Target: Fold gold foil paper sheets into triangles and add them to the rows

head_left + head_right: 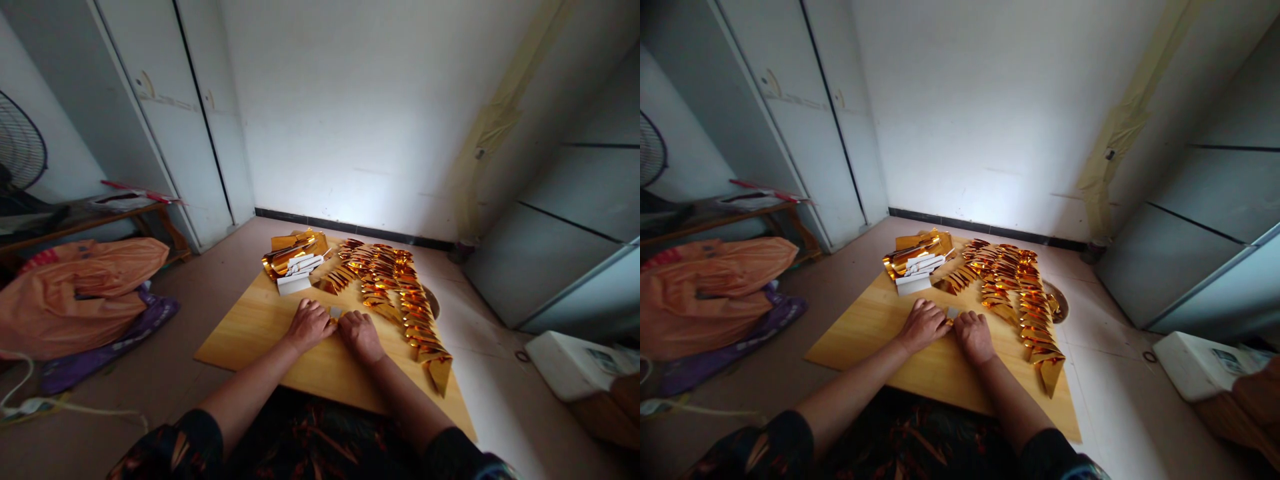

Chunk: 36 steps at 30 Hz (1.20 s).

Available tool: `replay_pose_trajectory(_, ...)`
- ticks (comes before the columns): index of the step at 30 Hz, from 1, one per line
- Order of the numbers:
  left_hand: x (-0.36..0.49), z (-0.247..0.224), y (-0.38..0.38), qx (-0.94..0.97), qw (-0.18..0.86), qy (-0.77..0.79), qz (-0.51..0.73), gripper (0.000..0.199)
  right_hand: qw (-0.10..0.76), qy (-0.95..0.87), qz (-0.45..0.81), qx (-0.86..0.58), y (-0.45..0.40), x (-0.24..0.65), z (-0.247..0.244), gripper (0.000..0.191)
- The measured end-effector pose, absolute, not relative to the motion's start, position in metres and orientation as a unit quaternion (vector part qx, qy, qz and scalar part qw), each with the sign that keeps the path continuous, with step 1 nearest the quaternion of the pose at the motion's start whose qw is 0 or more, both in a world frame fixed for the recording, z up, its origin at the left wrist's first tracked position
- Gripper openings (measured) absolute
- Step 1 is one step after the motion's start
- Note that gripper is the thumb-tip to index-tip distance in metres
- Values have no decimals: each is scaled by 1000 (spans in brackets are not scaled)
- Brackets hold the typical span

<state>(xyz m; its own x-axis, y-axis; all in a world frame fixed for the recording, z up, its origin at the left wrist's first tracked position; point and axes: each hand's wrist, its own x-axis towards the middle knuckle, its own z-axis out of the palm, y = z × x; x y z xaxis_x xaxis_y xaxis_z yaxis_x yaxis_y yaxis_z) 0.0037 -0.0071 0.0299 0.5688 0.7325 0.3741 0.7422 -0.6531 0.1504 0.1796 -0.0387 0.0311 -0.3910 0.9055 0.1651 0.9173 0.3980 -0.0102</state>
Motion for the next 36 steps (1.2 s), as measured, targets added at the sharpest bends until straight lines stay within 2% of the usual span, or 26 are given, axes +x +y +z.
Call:
replay_pose_trajectory(5, 1, 30, -7, -889, 8, -410, -203, 26, 86, -810, -35, -579, -39, 180, 26, 19)
replay_pose_trajectory(9, -3, 31, -6, -887, -10, -417, -198, 12, 85, -808, -36, -582, -39, 179, 24, 19)
replay_pose_trajectory(13, -3, 29, -4, -889, -4, -421, -181, 21, 84, -798, -31, -596, -40, 178, 25, 19)
replay_pose_trajectory(19, -2, 27, -1, -887, -9, -426, -180, 23, 87, -796, -30, -599, -39, 178, 22, 19)
replay_pose_trajectory(29, 1, 19, 10, -855, -87, -471, -198, 18, 161, -752, 47, -637, -32, 182, 18, 23)
replay_pose_trajectory(32, 3, 18, 13, -851, -93, -478, -197, 19, 158, -732, 63, -660, -29, 181, 21, 26)
replay_pose_trajectory(36, 4, 17, 16, -845, -107, -482, -206, 22, 134, -712, 60, -686, -29, 176, 26, 21)
